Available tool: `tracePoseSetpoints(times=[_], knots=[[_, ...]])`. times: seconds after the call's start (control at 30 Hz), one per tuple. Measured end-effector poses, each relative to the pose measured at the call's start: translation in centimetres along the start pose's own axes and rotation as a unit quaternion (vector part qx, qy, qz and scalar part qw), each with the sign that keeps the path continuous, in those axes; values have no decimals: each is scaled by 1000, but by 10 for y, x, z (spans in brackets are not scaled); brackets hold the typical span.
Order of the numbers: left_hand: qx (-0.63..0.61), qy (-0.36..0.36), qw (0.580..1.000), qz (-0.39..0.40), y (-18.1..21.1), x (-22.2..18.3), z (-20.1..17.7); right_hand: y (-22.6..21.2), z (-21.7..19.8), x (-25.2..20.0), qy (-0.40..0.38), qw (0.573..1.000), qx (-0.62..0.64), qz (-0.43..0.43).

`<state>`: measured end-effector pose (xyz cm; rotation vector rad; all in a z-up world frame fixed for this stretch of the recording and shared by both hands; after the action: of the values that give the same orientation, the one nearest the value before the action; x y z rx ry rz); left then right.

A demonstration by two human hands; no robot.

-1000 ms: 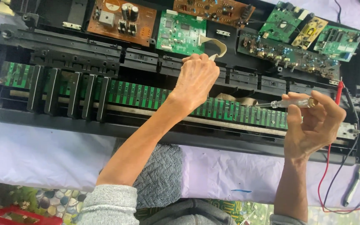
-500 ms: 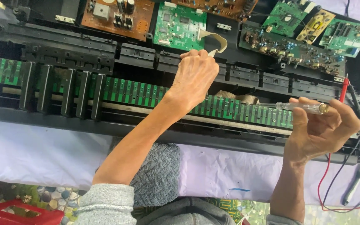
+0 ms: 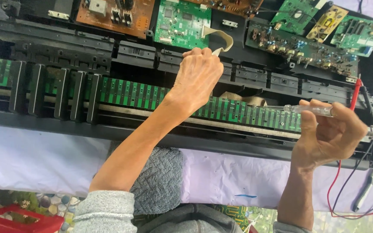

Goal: Disassembling an electronic keyboard by unscrewing internal circuit boards and disconnecting ribbon cables.

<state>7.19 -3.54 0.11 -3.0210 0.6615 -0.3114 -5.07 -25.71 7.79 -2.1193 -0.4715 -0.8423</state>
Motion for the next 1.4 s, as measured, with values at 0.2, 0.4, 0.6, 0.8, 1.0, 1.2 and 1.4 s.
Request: tracePoseSetpoints(times=[0.2, 0.4, 0.6, 0.8, 1.0, 1.2, 1.4], knots=[[-10, 9, 1000, -1, -1, -1, 0, -7, 9, 4, -19, 999, 49, -10], [-13, 8, 1000, -3, -1, -1, -3, 12, 0, -6, 13, 999, 25, -23], [10, 25, 1000, -8, -1, -2, -4, 12, -5, -11, 0, 999, 34, 12], [11, 17, 1000, 5, -1, -2, -6, 11, 2, -3, -26, 997, 59, 31], [21, 3, 1000, 8, 0, -2, -4, 7, 3, -5, -12, 998, 53, 23], [17, 9, 1000, 9, 0, -2, -5, 13, -6, -10, -12, 1000, 26, 5], [22, 13, 1000, 8, 0, -2, -6, 14, -2, -5, -32, 997, 59, 42]])
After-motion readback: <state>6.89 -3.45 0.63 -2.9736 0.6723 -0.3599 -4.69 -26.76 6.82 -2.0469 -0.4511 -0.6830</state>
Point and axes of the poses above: each hand's wrist, its own x-axis towards the middle knuckle, its own z-axis out of the palm, y = z × x, the point moved 8 cm from there along x, towards the middle knuckle, and after that the axes turned 2 degrees about x, right-handed, at the moved point
